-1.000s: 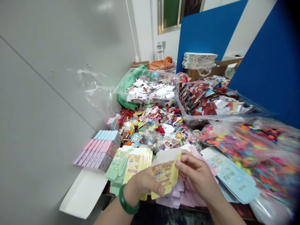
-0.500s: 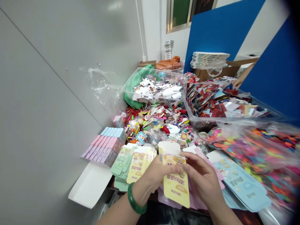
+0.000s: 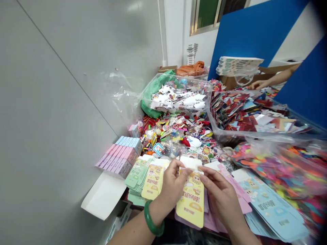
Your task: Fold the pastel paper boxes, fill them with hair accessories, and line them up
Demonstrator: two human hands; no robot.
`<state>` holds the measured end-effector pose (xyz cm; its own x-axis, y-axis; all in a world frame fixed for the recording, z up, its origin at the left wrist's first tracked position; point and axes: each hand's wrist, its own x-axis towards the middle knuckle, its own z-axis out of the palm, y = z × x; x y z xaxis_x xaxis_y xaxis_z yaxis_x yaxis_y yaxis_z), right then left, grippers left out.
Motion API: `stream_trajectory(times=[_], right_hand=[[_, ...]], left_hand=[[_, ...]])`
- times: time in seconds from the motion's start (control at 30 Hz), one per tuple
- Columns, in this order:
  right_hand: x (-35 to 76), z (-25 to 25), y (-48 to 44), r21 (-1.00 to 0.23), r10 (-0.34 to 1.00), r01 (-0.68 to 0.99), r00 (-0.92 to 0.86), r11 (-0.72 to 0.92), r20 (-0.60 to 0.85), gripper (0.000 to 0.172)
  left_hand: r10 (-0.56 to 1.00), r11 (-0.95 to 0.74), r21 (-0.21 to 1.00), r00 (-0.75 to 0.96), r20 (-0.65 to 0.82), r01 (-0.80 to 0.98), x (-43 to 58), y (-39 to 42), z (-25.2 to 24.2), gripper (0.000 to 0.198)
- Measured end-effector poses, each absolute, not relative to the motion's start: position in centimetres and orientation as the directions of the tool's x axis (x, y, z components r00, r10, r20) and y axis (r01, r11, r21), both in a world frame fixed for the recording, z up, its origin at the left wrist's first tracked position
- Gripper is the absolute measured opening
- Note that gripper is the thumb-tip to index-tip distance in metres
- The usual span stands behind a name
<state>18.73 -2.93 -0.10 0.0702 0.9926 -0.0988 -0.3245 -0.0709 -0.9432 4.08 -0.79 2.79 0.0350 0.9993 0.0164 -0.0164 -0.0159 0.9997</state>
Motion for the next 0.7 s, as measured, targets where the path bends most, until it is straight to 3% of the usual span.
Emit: stream_trajectory(times=[0.1,0.17,0.2,0.3,0.33,0.4,0.57,0.7], right_hand=[[18.9,0.6,-3.1,-0.991,0.998,-0.13,0.064,0.0,-0.009,0.026],[19.0,1.3,-3.1,-0.998,0.997,0.004,0.039,0.062,0.062,0.027],[19.1,1.6,-3.1,-0.996,0.996,0.037,0.036,0.083,0.084,0.03],[19.2,2.4,-2.9,-0.994,0.991,-0.058,0.099,0.093,0.087,0.025],[19.1,2.5,-2.8,-0.988,0.99,-0.121,0.117,0.094,0.08,0.036],[19.1,2.6,-2.6,-0.978,0.987,-0.176,0.13,0.116,0.093,0.051],[19.9,2.4,-2.2,-0.958,0.955,0.1,0.097,0.269,0.279,0.016],[20.4,3.1,-2.1,-0.957,0.967,0.14,-0.019,0.254,0.254,0.015]], left_hand=[[1.0,-0.017,0.997,0.013,0.016,0.071,4.3,-0.8,3.3,0.029],[0.998,0.016,1.0,0.06,-0.016,0.009,4.3,-0.9,3.7,0.026],[0.994,0.047,0.997,0.104,-0.04,-0.063,4.3,-0.9,3.9,0.034],[0.922,0.254,0.926,0.358,-0.145,-0.28,4.0,-1.0,4.0,0.075],[0.868,0.351,0.884,0.462,-0.183,-0.308,3.8,-1.1,3.8,0.078],[0.748,0.518,0.802,0.612,-0.257,-0.296,3.6,-1.1,3.4,0.072],[0.693,0.619,0.749,0.615,-0.377,-0.238,3.2,-1.1,2.8,0.05],[0.684,0.613,0.772,0.6,-0.414,-0.167,2.7,-1.3,3.2,0.044]])
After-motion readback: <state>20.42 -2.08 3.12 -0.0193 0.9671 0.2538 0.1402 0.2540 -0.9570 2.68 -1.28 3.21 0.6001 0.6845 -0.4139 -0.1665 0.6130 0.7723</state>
